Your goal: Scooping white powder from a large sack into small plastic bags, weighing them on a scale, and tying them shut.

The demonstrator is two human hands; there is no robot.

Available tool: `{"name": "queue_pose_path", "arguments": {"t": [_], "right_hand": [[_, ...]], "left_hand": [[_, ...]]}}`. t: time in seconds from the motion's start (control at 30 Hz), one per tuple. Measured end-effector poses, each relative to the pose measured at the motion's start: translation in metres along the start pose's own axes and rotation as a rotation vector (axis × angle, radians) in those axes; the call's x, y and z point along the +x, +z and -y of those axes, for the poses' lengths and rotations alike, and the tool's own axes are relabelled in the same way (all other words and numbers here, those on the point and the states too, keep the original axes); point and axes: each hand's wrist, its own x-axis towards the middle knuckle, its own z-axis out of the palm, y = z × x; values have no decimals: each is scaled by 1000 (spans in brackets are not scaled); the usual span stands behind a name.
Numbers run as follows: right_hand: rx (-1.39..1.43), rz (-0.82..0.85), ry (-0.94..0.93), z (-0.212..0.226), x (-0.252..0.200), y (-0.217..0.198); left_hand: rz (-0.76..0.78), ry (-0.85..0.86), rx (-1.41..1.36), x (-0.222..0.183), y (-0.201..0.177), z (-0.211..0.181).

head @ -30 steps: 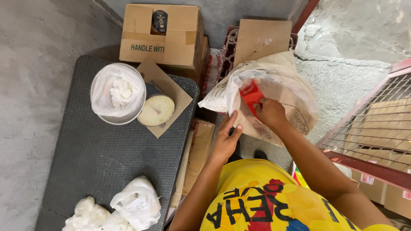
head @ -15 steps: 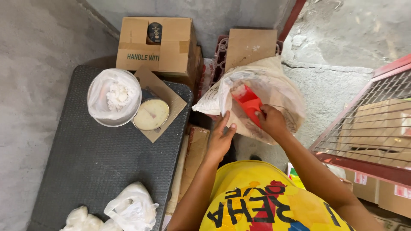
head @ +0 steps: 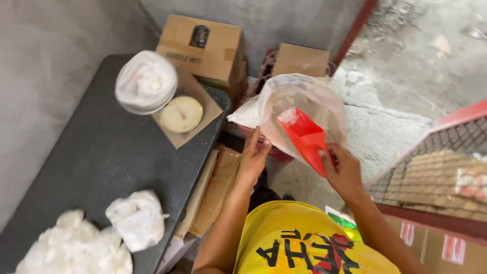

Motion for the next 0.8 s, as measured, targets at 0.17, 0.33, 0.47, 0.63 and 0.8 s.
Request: {"name": "queue_pose_path", "arguments": {"t": [0.17, 0.33, 0.47, 0.63, 0.8], "right_hand": [[51, 6, -78, 29, -5, -12], [42, 33, -104, 65, 12, -9], [14, 99, -164, 88, 36, 8], [14, 171, -282, 132, 90, 41], [-69, 170, -340, 202, 143, 81]], "left_hand": [[-143, 83, 13, -13, -16, 18], [-220, 132, 10, -9, -53, 0], [-283, 81, -131, 0, -93, -10], [-363, 83, -181, 24, -166, -10], [-478, 126, -414, 59, -236, -10]]}}
